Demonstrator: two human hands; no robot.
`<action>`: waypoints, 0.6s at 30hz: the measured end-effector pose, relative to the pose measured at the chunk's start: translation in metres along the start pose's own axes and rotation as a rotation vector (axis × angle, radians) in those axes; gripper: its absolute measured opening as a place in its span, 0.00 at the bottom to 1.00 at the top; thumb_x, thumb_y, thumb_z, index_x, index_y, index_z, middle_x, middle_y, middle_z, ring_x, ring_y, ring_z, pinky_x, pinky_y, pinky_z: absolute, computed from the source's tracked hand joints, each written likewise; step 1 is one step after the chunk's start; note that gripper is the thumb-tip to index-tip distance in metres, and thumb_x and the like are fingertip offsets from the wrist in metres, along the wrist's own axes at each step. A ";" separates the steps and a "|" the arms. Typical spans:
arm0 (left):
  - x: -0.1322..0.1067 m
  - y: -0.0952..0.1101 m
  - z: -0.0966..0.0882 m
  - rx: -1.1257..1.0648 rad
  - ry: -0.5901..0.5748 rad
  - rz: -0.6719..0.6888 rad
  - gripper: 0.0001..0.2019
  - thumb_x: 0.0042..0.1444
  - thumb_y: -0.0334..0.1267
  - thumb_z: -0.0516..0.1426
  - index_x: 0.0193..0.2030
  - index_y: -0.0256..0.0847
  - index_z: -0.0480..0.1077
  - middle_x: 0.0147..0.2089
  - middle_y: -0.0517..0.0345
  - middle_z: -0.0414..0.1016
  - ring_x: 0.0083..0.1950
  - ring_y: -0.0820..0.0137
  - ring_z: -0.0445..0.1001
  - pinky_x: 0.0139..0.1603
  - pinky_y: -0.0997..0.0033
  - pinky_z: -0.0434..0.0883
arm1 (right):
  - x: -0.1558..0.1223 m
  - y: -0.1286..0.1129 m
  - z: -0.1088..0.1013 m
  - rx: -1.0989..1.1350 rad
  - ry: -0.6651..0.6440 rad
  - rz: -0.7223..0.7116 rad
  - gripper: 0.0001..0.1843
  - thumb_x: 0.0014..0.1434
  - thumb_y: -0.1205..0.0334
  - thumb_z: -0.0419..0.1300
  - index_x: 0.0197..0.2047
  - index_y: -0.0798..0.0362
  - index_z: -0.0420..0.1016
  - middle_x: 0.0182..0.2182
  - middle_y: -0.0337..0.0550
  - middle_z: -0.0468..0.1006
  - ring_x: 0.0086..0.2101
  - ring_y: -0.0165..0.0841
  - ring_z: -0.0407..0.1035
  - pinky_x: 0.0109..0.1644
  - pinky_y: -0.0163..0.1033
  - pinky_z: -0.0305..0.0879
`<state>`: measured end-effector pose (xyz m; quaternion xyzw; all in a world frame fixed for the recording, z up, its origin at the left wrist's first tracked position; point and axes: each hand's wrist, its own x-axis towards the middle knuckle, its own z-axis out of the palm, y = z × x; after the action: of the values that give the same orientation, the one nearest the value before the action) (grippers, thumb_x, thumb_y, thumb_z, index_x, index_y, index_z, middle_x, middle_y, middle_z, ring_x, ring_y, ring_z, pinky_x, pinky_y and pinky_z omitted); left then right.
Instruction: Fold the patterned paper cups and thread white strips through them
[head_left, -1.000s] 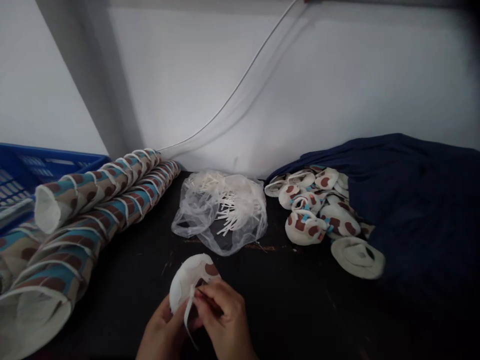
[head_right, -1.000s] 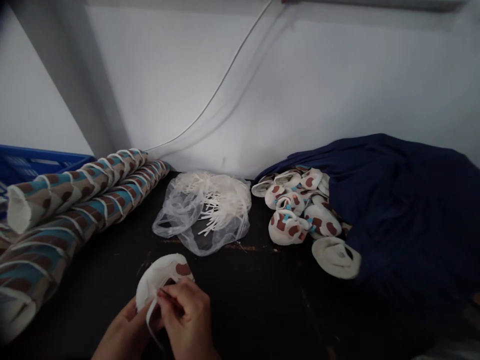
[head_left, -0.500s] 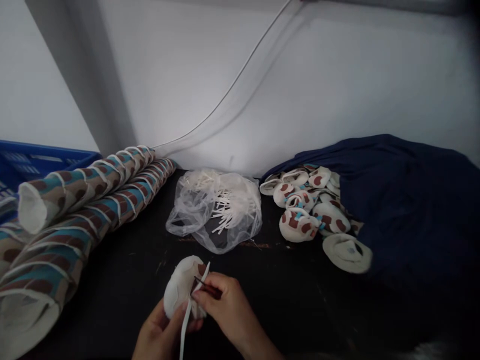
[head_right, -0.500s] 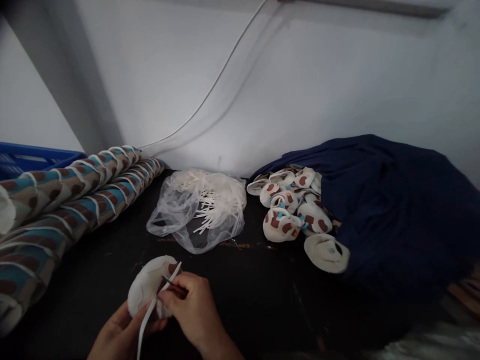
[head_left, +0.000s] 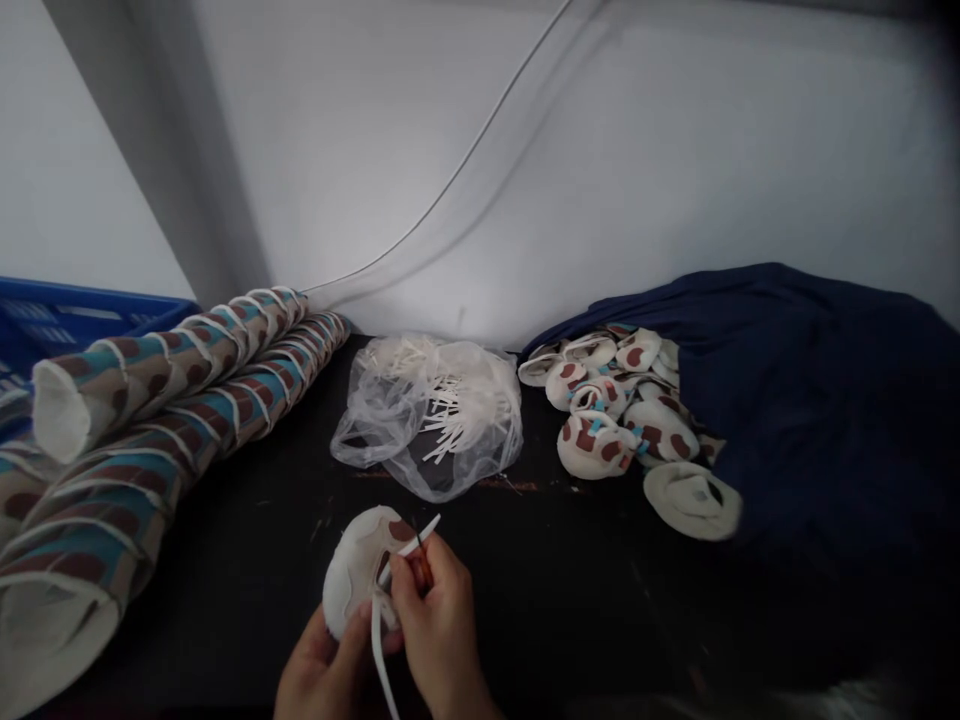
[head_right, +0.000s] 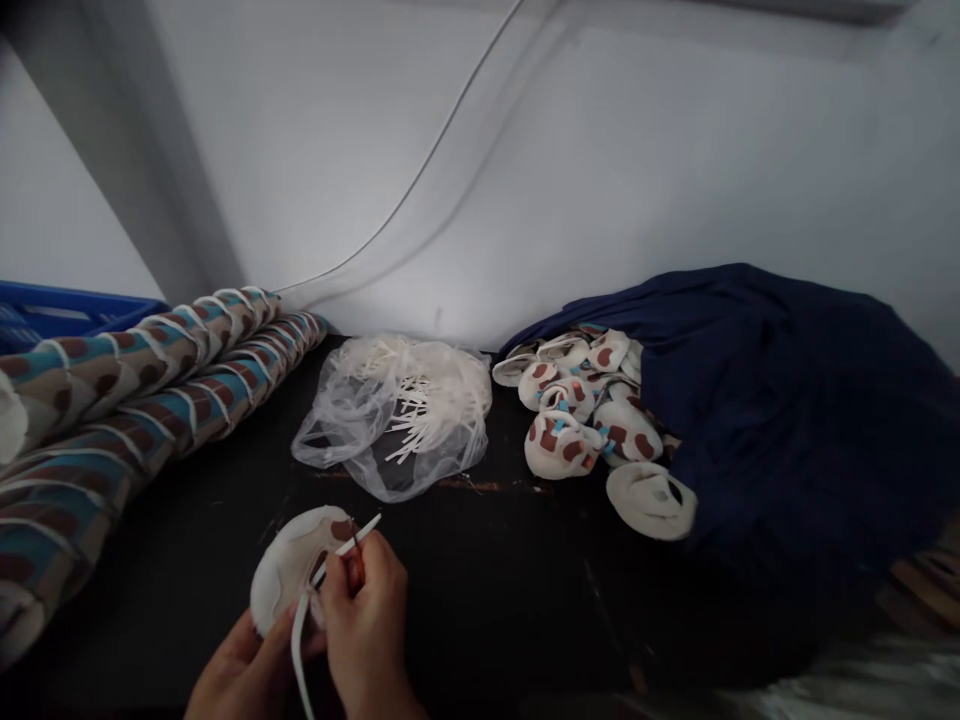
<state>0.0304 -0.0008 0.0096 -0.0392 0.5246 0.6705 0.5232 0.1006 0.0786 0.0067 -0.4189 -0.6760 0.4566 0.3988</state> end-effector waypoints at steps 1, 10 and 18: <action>0.000 -0.001 0.000 -0.016 0.000 0.008 0.37 0.41 0.44 0.72 0.58 0.39 0.67 0.35 0.56 0.86 0.41 0.56 0.83 0.35 0.69 0.78 | -0.001 0.000 0.000 -0.001 0.003 -0.030 0.10 0.61 0.65 0.55 0.41 0.56 0.76 0.26 0.39 0.70 0.25 0.30 0.64 0.30 0.33 0.64; 0.004 0.008 -0.007 0.001 0.139 0.013 0.29 0.38 0.38 0.73 0.49 0.39 0.74 0.37 0.55 0.86 0.42 0.56 0.83 0.37 0.71 0.78 | -0.011 -0.005 -0.019 0.009 -0.159 -0.136 0.09 0.62 0.69 0.57 0.38 0.54 0.80 0.34 0.45 0.79 0.35 0.35 0.74 0.39 0.33 0.67; 0.005 -0.006 -0.015 0.072 0.017 -0.003 0.37 0.38 0.46 0.73 0.56 0.39 0.70 0.36 0.53 0.85 0.42 0.52 0.82 0.36 0.65 0.77 | -0.003 -0.010 -0.013 0.308 -0.303 0.198 0.07 0.55 0.68 0.61 0.26 0.55 0.75 0.28 0.38 0.71 0.26 0.29 0.65 0.25 0.29 0.60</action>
<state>0.0254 -0.0092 -0.0038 -0.0268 0.5526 0.6502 0.5207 0.1120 0.0775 0.0189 -0.3443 -0.6061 0.6487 0.3053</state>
